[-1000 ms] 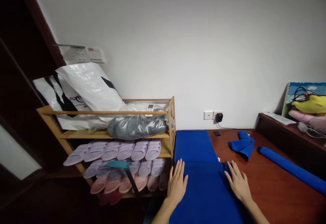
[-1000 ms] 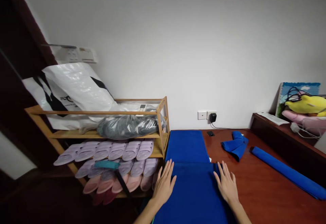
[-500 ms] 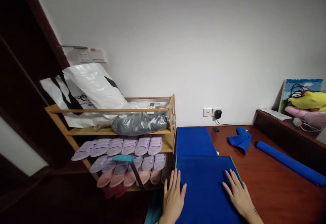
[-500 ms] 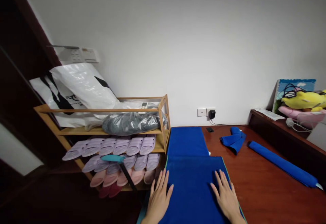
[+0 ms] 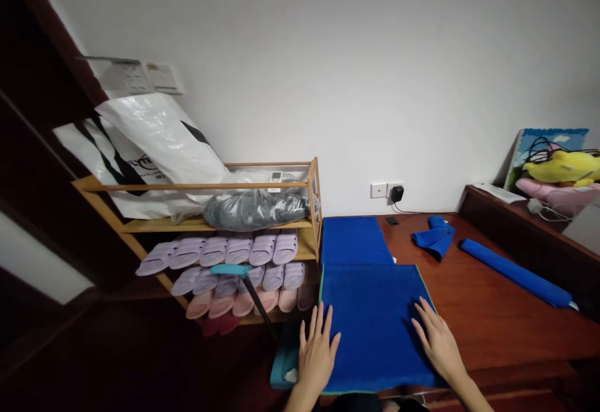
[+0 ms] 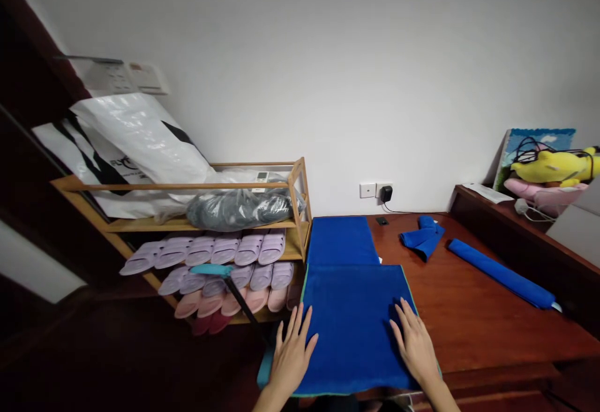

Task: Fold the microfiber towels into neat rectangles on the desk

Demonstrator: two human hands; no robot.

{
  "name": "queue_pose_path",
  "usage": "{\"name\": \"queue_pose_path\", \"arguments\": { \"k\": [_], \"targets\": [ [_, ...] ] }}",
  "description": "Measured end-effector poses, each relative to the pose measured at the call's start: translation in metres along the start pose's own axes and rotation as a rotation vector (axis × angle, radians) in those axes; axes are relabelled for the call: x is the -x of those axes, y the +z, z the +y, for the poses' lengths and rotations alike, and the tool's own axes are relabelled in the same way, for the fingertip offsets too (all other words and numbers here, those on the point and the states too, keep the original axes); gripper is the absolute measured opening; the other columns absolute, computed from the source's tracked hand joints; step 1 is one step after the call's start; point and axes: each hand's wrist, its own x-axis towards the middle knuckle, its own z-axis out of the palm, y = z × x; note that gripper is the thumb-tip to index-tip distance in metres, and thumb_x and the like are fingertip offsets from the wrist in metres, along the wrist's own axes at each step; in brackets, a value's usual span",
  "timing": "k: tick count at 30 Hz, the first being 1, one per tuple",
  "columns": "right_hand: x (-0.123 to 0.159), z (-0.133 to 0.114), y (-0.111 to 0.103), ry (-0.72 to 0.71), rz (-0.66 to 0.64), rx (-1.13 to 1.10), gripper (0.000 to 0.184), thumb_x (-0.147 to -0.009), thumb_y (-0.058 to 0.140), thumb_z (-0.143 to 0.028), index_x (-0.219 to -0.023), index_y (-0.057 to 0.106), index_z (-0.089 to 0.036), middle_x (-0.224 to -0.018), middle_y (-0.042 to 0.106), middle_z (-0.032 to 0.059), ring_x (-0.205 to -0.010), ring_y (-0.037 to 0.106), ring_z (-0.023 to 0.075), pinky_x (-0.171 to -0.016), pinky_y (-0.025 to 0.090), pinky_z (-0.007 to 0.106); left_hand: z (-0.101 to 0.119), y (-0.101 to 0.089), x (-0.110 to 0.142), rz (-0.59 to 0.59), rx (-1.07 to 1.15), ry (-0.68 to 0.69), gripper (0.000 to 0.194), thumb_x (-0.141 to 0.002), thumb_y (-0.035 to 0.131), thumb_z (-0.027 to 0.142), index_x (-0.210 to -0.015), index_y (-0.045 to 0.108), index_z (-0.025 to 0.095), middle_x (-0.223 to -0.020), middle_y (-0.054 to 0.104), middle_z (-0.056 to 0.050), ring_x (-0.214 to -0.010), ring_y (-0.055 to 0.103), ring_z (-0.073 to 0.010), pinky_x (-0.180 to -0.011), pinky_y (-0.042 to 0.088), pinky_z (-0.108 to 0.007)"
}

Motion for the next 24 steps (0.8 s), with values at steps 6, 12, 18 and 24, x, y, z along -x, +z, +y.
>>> {"name": "queue_pose_path", "arguments": {
  "k": [6,12,18,24],
  "targets": [
    [0.004,-0.004,0.002,0.001,-0.115,0.069,0.066,-0.088,0.033,-0.058,-0.145,0.022,-0.026,-0.151,0.025,0.0063,-0.137,0.024,0.0232,-0.108,0.029,0.048,0.016,-0.004,-0.014,0.047,0.015,0.141,0.058,-0.096,0.03,0.039,-0.148,0.007,0.024,-0.153,0.019,-0.004,-0.139,0.02,-0.0226,-0.11,0.025,-0.045],
    [0.008,0.002,0.009,-0.004,-0.131,0.116,0.068,-0.088,0.031,-0.061,-0.145,0.019,-0.028,-0.151,0.024,0.0044,-0.139,0.02,0.0227,-0.109,0.026,0.048,0.006,0.011,-0.011,-0.059,0.03,0.188,0.058,-0.096,0.028,0.046,-0.147,0.01,0.026,-0.152,0.022,-0.005,-0.139,0.021,-0.0231,-0.11,0.024,-0.049],
    [0.015,0.0,0.003,-0.018,-0.145,0.123,0.069,-0.087,0.031,-0.061,-0.146,0.019,-0.027,-0.152,0.021,0.0053,-0.139,0.018,0.0228,-0.109,0.025,0.048,0.007,0.005,-0.002,-0.083,0.056,0.179,0.058,-0.097,0.027,0.046,-0.147,0.007,0.027,-0.153,0.018,-0.004,-0.139,0.02,-0.0222,-0.111,0.023,-0.047],
    [0.038,-0.005,-0.004,-0.012,-0.129,0.108,0.068,-0.088,0.033,-0.059,-0.146,0.017,-0.027,-0.152,0.022,0.0056,-0.138,0.021,0.0241,-0.109,0.025,0.049,0.009,-0.001,0.015,-0.082,0.076,0.174,0.058,-0.096,0.029,0.045,-0.147,0.007,0.027,-0.153,0.018,-0.002,-0.139,0.02,-0.0222,-0.111,0.023,-0.045]
  ]
}}
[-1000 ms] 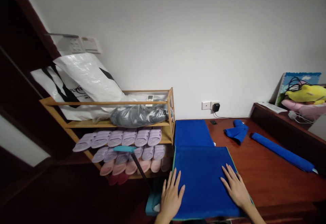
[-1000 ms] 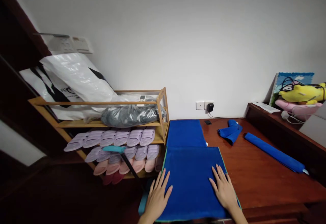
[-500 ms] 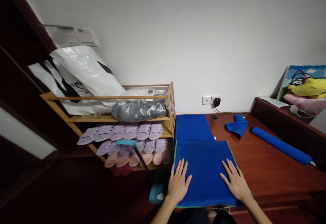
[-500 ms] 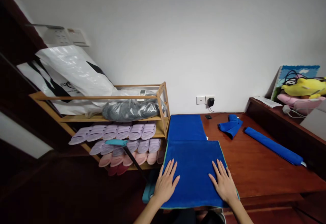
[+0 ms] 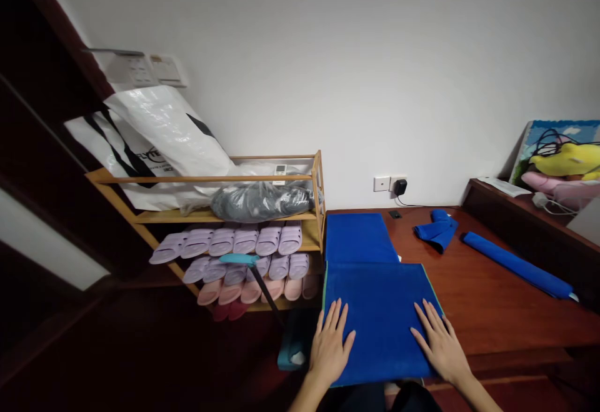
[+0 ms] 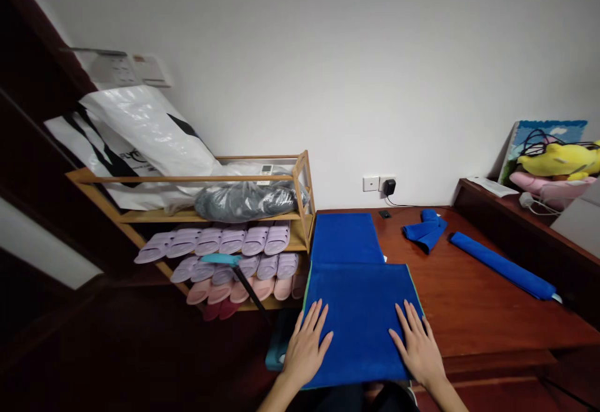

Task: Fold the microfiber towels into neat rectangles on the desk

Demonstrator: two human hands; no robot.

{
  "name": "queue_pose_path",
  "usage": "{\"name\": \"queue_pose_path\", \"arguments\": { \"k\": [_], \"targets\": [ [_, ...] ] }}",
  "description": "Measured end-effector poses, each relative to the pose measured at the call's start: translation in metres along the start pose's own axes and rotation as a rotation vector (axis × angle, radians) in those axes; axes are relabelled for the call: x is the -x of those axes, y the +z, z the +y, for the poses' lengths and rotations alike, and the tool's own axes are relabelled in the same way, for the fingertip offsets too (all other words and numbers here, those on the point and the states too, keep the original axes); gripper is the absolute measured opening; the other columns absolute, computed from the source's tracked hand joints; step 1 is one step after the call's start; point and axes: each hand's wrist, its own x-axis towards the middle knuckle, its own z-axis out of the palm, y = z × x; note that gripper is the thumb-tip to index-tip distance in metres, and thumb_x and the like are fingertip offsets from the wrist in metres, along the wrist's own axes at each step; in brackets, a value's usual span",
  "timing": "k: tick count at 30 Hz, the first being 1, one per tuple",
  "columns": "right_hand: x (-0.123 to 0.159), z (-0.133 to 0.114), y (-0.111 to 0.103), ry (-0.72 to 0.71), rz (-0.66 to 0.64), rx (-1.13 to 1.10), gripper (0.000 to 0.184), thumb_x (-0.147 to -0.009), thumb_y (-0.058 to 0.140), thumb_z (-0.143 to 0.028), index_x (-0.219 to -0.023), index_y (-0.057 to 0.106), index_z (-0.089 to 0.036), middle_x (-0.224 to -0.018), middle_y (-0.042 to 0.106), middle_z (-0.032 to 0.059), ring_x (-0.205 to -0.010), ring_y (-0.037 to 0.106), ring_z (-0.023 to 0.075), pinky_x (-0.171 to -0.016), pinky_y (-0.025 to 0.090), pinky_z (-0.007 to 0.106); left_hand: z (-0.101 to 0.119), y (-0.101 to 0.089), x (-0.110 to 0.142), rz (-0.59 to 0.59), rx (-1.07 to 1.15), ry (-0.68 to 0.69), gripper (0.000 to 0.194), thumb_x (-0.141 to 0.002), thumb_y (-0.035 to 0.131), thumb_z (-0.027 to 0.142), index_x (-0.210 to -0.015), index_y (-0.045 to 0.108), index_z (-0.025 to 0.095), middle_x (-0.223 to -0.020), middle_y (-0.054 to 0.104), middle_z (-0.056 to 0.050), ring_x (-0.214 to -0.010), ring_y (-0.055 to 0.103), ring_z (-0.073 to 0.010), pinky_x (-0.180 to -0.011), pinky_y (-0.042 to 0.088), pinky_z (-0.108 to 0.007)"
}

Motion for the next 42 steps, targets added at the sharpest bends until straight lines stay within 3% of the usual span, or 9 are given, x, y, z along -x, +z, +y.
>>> {"name": "queue_pose_path", "arguments": {
  "k": [4,8,14,19,24,30,36,39,42],
  "targets": [
    [0.016,0.006,-0.001,-0.018,-0.033,-0.033,0.066,-0.087,0.035,-0.059,-0.145,0.023,-0.029,-0.151,0.025,0.0041,-0.138,0.023,0.0237,-0.108,0.029,0.047,0.002,0.003,0.023,0.0,0.01,-0.01,0.057,-0.096,0.029,0.042,-0.147,0.006,0.03,-0.153,0.017,0.0,-0.139,0.021,-0.0212,-0.111,0.024,-0.043],
    [-0.001,0.011,-0.006,0.044,-0.018,-0.086,0.061,-0.088,0.034,-0.058,-0.141,0.033,-0.029,-0.149,0.029,0.005,-0.135,0.029,0.0241,-0.105,0.032,0.049,0.006,0.004,0.026,0.021,0.004,-0.094,0.056,-0.096,0.029,0.044,-0.147,0.009,0.03,-0.153,0.017,-0.003,-0.138,0.023,-0.0244,-0.108,0.028,-0.049],
    [-0.072,-0.009,-0.011,-0.077,0.03,-0.169,0.058,-0.091,0.031,-0.052,-0.145,0.02,-0.033,-0.152,0.023,0.0032,-0.137,0.026,0.0211,-0.108,0.03,0.046,0.003,-0.008,-0.053,0.146,-0.003,-0.074,0.057,-0.096,0.03,0.038,-0.147,0.011,0.025,-0.154,0.013,-0.004,-0.14,0.015,-0.0242,-0.111,0.022,-0.048],
    [-0.098,-0.011,0.011,-0.014,-0.046,-0.124,0.061,-0.089,0.027,-0.059,-0.143,0.027,-0.03,-0.149,0.03,0.0056,-0.137,0.025,0.0224,-0.108,0.026,0.05,-0.022,0.017,-0.093,0.057,-0.027,-0.071,0.055,-0.095,0.029,0.044,-0.146,0.022,0.023,-0.152,0.02,-0.007,-0.139,0.019,-0.0242,-0.111,0.022,-0.05],
    [-0.087,-0.004,0.022,-0.009,-0.039,-0.096,0.061,-0.089,0.027,-0.06,-0.143,0.025,-0.031,-0.149,0.031,0.0035,-0.137,0.024,0.021,-0.109,0.026,0.049,-0.032,0.033,-0.083,0.044,-0.04,-0.043,0.056,-0.096,0.024,0.048,-0.146,0.019,0.024,-0.152,0.02,-0.005,-0.14,0.017,-0.0229,-0.112,0.02,-0.048],
    [-0.061,-0.011,0.013,0.018,-0.035,-0.056,0.063,-0.089,0.026,-0.06,-0.143,0.025,-0.029,-0.149,0.029,0.0045,-0.137,0.023,0.0216,-0.109,0.025,0.049,-0.022,0.021,-0.065,0.036,-0.02,-0.024,0.056,-0.096,0.025,0.048,-0.147,0.016,0.026,-0.153,0.02,-0.004,-0.14,0.017,-0.0228,-0.112,0.019,-0.048],
    [-0.019,-0.018,0.014,0.031,-0.01,-0.094,0.063,-0.088,0.031,-0.059,-0.144,0.023,-0.032,-0.149,0.029,0.0027,-0.137,0.025,0.0239,-0.109,0.026,0.05,-0.013,0.015,-0.028,0.049,-0.017,0.0,0.057,-0.095,0.03,0.046,-0.147,0.015,0.028,-0.152,0.022,-0.003,-0.139,0.021,-0.024,-0.112,0.02,-0.047],
    [-0.012,-0.008,0.01,0.017,-0.036,-0.195,0.059,-0.088,0.032,-0.057,-0.143,0.023,-0.037,-0.148,0.033,0.0008,-0.135,0.03,0.0238,-0.106,0.03,0.049,-0.016,0.012,-0.019,0.068,0.009,0.021,0.055,-0.095,0.032,0.044,-0.146,0.021,0.029,-0.15,0.029,-0.003,-0.136,0.028,-0.0233,-0.111,0.024,-0.044],
    [-0.023,0.017,0.003,0.092,0.023,-0.263,0.055,-0.088,0.032,-0.055,-0.14,0.031,-0.036,-0.143,0.041,0.0032,-0.13,0.038,0.025,-0.101,0.034,0.05,-0.027,0.008,-0.028,0.162,0.058,-0.058,0.046,-0.095,0.032,0.039,-0.139,0.039,0.027,-0.141,0.045,-0.004,-0.129,0.039,-0.0223,-0.106,0.032,-0.041]
  ]
}}
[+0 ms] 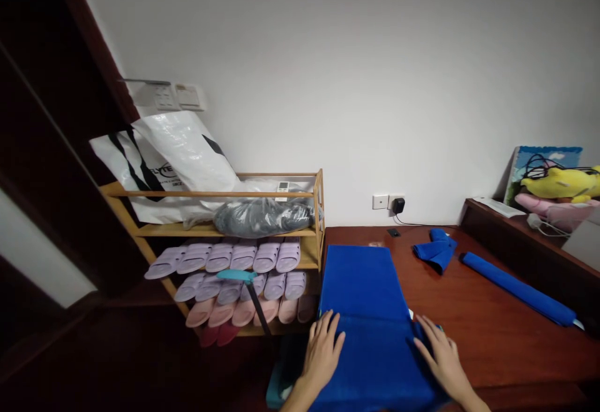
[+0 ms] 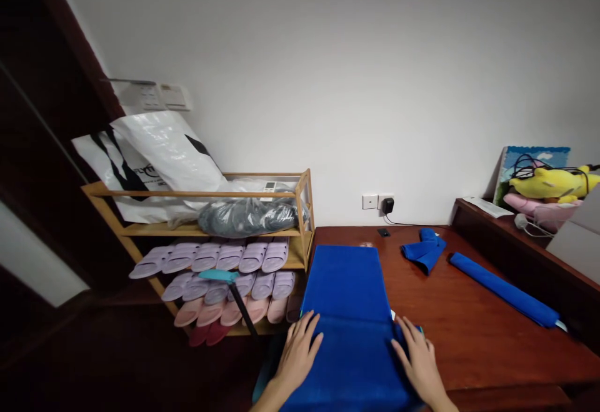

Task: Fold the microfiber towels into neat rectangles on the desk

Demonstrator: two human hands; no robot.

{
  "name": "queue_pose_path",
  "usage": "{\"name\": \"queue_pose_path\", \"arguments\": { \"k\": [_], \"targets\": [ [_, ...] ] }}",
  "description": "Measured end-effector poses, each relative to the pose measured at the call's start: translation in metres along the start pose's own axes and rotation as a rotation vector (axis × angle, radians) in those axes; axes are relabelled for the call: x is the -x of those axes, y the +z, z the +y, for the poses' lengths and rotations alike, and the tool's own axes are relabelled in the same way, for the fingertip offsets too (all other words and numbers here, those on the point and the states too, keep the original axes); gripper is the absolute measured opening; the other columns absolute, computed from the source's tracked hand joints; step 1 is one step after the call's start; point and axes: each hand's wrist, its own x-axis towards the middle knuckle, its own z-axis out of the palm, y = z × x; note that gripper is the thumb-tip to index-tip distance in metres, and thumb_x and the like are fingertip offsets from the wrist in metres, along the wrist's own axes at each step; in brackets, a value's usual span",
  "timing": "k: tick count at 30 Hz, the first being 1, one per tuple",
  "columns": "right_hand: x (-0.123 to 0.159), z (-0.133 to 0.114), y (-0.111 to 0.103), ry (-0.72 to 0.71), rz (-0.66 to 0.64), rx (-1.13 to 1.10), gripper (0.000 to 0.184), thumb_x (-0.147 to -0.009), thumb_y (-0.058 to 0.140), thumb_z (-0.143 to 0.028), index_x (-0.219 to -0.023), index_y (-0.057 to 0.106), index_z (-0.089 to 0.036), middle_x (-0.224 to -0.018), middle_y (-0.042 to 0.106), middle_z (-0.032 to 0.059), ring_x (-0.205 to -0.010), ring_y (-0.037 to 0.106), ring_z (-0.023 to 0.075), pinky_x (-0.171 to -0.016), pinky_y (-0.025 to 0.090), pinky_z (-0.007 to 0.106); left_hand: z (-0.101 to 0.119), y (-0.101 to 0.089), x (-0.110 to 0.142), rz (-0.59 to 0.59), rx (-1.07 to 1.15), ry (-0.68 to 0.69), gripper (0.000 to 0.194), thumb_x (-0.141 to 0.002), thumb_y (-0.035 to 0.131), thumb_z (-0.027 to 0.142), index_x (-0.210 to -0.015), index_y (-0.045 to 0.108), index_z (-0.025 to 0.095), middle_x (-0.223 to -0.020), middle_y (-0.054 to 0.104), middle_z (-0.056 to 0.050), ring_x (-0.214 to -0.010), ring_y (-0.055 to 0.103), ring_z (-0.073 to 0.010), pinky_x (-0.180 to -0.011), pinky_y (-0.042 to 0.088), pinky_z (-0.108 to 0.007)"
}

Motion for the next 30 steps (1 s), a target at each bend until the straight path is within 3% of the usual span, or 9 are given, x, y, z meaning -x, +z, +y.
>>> {"name": "queue_pose_path", "arguments": {
  "k": [3,8,11,15,17,21,26,30],
  "targets": [
    [-0.019,0.027,-0.008,0.113,0.088,-0.001,0.057,-0.083,0.037,-0.058,-0.133,0.042,-0.031,-0.13,0.053,0.008,-0.119,0.047,0.0299,-0.093,0.037,0.054,-0.016,-0.004,-0.02,0.042,0.087,-0.129,0.04,-0.094,0.033,0.032,-0.131,0.049,0.024,-0.129,0.053,-0.008,-0.12,0.045,-0.0241,-0.1,0.035,-0.042],
    [-0.037,0.057,-0.01,0.245,-0.028,-0.202,0.048,-0.066,0.055,-0.057,-0.103,0.062,-0.028,-0.106,0.066,0.0068,-0.102,0.056,0.0323,-0.084,0.042,0.051,-0.041,-0.011,-0.044,-0.085,0.289,-0.166,0.02,-0.084,0.051,0.03,-0.101,0.061,0.024,-0.1,0.059,-0.003,-0.101,0.052,-0.0224,-0.09,0.039,-0.039],
    [-0.04,0.056,-0.019,0.254,-0.094,-0.331,0.037,-0.063,0.058,-0.055,-0.084,0.063,-0.024,-0.088,0.067,0.0039,-0.089,0.06,0.0273,-0.079,0.046,0.043,-0.053,-0.017,-0.051,-0.123,0.384,-0.161,0.011,-0.078,0.06,0.034,-0.079,0.06,0.022,-0.085,0.056,0.001,-0.088,0.054,-0.019,-0.081,0.042,-0.032],
    [-0.036,0.039,-0.043,0.231,-0.206,-0.732,0.039,-0.075,0.052,-0.058,-0.068,0.055,-0.02,-0.066,0.059,-0.001,-0.064,0.056,0.0162,-0.06,0.046,0.028,-0.061,-0.034,-0.054,-0.143,0.554,-0.159,0.021,-0.077,0.059,0.041,-0.075,0.056,0.021,-0.081,0.056,0.001,-0.082,0.055,-0.0162,-0.076,0.043,-0.027],
    [-0.031,0.03,-0.057,0.258,-0.181,-0.864,0.041,-0.074,0.055,-0.059,-0.067,0.056,-0.019,-0.063,0.057,-0.0012,-0.061,0.054,0.015,-0.058,0.044,0.026,-0.06,-0.047,-0.051,-0.151,0.637,-0.163,0.026,-0.079,0.055,0.046,-0.078,0.055,0.02,-0.075,0.056,0.002,-0.076,0.055,-0.0152,-0.071,0.043,-0.026],
    [-0.022,0.019,-0.088,0.261,-0.079,-0.916,0.038,-0.071,0.063,-0.054,-0.07,0.063,-0.017,-0.068,0.062,0.0011,-0.067,0.056,0.0166,-0.064,0.046,0.026,-0.048,-0.084,-0.034,-0.12,0.774,-0.181,0.029,-0.081,0.053,0.049,-0.082,0.053,0.02,-0.069,0.054,0.004,-0.07,0.054,-0.0142,-0.066,0.042,-0.024],
    [-0.011,0.01,-0.13,0.278,0.02,-0.88,0.033,-0.067,0.068,-0.049,-0.078,0.069,-0.018,-0.08,0.068,0.0033,-0.078,0.06,0.0206,-0.071,0.048,0.024,-0.031,-0.138,-0.019,0.01,0.909,-0.204,0.024,-0.078,0.061,0.043,-0.079,0.058,0.02,-0.068,0.057,0.003,-0.069,0.057,-0.0153,-0.066,0.044,-0.024],
    [-0.008,-0.001,-0.16,0.299,0.135,-0.844,0.035,-0.066,0.069,-0.048,-0.085,0.071,-0.019,-0.091,0.07,0.0035,-0.092,0.061,0.0235,-0.081,0.049,0.024,-0.022,-0.169,-0.022,0.124,0.895,-0.184,0.021,-0.078,0.063,0.041,-0.079,0.061,0.02,-0.072,0.062,0.001,-0.07,0.061,-0.0162,-0.065,0.047,-0.024]
  ]
}}
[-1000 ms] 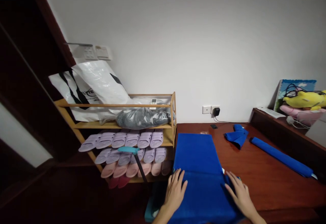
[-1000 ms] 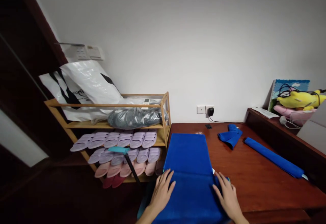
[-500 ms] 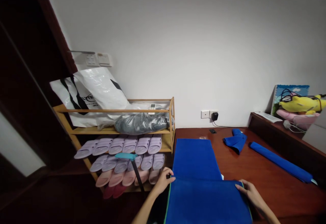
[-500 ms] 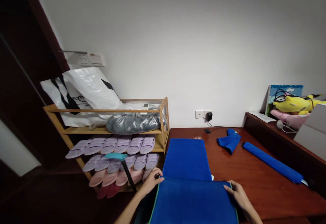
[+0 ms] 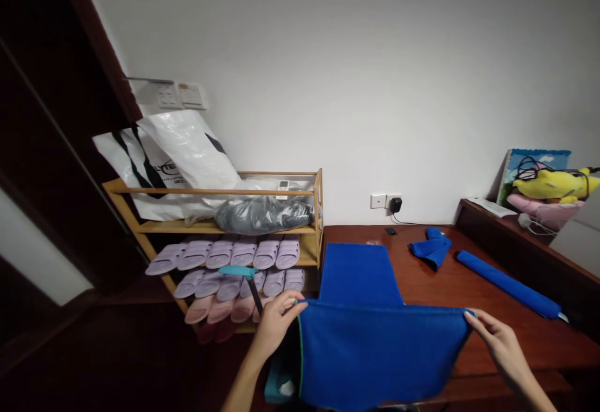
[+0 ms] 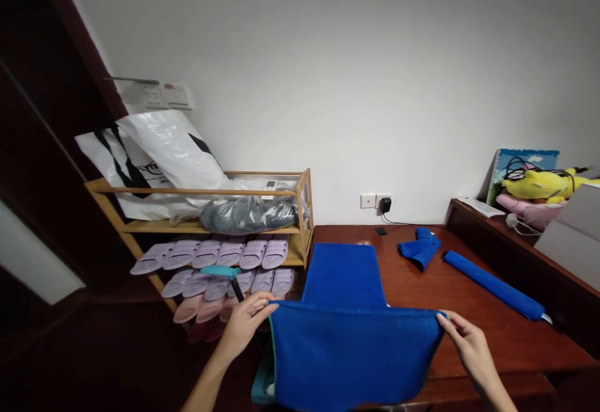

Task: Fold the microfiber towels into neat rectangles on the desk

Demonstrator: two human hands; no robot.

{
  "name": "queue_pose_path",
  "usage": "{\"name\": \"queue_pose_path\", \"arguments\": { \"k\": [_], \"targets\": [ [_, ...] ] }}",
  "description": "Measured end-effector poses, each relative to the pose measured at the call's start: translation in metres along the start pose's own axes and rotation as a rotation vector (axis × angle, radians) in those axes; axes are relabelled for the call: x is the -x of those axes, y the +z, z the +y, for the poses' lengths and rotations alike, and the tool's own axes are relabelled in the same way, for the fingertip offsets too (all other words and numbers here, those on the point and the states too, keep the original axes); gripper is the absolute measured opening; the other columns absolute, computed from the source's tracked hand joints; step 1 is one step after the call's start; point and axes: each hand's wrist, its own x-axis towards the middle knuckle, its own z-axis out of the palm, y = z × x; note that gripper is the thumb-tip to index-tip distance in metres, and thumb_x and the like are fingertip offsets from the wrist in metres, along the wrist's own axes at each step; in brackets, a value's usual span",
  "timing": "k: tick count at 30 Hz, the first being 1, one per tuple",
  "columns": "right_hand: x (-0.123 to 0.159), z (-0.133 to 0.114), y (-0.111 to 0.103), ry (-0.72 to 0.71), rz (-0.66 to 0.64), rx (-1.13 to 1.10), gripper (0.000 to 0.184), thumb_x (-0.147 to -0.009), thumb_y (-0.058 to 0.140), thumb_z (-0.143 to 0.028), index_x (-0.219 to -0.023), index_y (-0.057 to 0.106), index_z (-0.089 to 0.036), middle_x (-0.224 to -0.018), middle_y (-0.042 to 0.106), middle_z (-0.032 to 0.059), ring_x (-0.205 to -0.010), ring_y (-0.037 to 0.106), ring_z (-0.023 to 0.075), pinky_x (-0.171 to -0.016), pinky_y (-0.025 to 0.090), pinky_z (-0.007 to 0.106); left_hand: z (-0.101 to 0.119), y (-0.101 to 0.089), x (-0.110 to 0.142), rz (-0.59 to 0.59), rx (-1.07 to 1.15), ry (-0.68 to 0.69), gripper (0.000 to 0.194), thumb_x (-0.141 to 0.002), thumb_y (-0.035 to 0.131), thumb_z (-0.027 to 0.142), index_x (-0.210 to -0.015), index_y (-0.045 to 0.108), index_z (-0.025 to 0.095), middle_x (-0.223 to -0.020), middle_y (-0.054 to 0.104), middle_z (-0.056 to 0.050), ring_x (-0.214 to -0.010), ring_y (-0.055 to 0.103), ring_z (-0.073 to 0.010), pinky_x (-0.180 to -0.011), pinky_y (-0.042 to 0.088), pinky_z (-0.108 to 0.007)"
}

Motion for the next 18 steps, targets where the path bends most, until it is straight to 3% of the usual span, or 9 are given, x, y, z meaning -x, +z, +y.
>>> {"name": "queue_pose_path", "arguments": {
  "k": [7,12,16,18],
  "targets": [
    [-0.003,-0.044,-0.002,-0.052,0.214,0.027,0.042,-0.063,0.07,-0.052,-0.088,0.07,-0.018,-0.1,0.068,0.0052,-0.098,0.059,0.0256,-0.087,0.047,0.027,0.029,-0.004,-0.008,0.18,-0.157,0.13,0.019,-0.078,0.063,0.04,-0.08,0.064,0.02,-0.077,0.067,0.0,-0.073,0.062,-0.0166,-0.07,0.048,-0.025],
    [-0.006,-0.073,-0.001,-0.183,0.231,0.055,0.035,-0.065,0.068,-0.053,-0.074,0.066,-0.019,-0.096,0.064,0.0038,-0.095,0.057,0.0222,-0.086,0.045,0.025,0.049,-0.013,-0.019,0.209,-0.116,0.17,0.018,-0.076,0.064,0.038,-0.077,0.065,0.02,-0.077,0.067,0.0,-0.07,0.061,-0.015,-0.067,0.048,-0.023],
    [-0.007,-0.087,-0.003,-0.118,0.216,0.083,0.038,-0.065,0.068,-0.053,-0.084,0.068,-0.02,-0.102,0.065,0.0032,-0.099,0.055,0.0214,-0.089,0.042,0.026,0.067,-0.021,-0.028,0.224,-0.061,0.136,0.02,-0.072,0.066,0.039,-0.075,0.065,0.019,-0.071,0.065,0.0,-0.061,0.057,-0.0132,-0.057,0.045,-0.021],
    [-0.008,-0.093,-0.003,-0.075,0.222,0.082,0.04,-0.063,0.07,-0.054,-0.087,0.068,-0.021,-0.095,0.066,0.0023,-0.09,0.056,0.0193,-0.081,0.044,0.025,0.073,-0.025,-0.031,0.248,-0.031,0.106,0.021,-0.07,0.067,0.039,-0.075,0.064,0.019,-0.069,0.064,0.001,-0.058,0.055,-0.0126,-0.054,0.044,-0.02]
  ]
}}
